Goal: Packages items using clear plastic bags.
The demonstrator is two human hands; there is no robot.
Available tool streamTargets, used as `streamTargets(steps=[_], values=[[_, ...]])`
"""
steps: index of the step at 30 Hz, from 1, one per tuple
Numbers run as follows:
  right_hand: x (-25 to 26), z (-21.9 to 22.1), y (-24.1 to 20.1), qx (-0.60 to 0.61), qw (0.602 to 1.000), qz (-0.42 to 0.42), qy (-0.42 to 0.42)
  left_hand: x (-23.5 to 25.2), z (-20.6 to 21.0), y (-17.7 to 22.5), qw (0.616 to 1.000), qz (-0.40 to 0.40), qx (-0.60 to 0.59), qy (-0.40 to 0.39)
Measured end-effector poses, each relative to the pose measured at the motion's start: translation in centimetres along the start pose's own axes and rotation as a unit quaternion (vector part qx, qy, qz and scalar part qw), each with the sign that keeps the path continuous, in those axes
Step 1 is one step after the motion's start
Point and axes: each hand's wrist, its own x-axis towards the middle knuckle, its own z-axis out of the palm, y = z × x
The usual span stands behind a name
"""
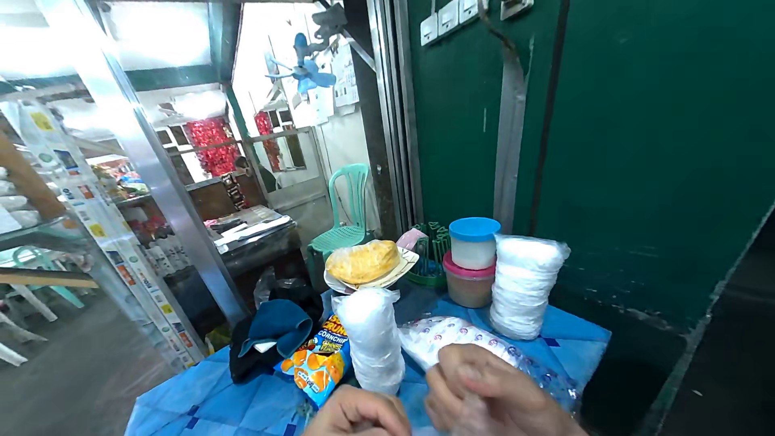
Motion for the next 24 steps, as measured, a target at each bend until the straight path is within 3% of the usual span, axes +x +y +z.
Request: streamTargets(steps=[2,4,7,10,12,15,18,21,24], values=[[1.3,-1.1,-1.1,-0.102,0.994,0.035,-0.001,0.2,-1.5,0.7,0.998,0.021,0.009,0.056],[3.2,-1.8,-2.5,-0.133,0.988,0.049,0.057,0.7,-2.9,2.1,0.983,-0.005,0.017,0.185],[6.9,-3.0,-3.5,-0.189,0.961,0.082,0.186,3.0,-5.3,3.3,0.937,-0.096,0.077,0.327],[10.1,-5.1,-2.2,-0.201,0.916,0.192,0.288,4.2,-6.8,1.2,0.885,-0.177,0.119,0.413],[10.4,-6.0,-0.3,-0.215,0.887,0.239,0.331,3.1,-6.0,-0.1,0.865,-0.194,0.138,0.442],[9.4,-6.5,1.1,-0.213,0.88,0.266,0.33,2.6,-2.8,0.7,0.847,-0.222,0.039,0.481],[7.5,-7.6,2.5,-0.226,0.874,0.286,0.322,0.0,-6.1,-5.4,0.888,-0.183,0.02,0.421],[6.5,-8.8,3.9,-0.206,0.859,0.328,0.334,-1.2,-7.2,-8.2,0.878,-0.21,0.055,0.427],[6.1,-7.5,3.8,-0.25,0.847,0.299,0.362,-1.2,-6.5,-8.6,0.86,-0.202,0.002,0.468]])
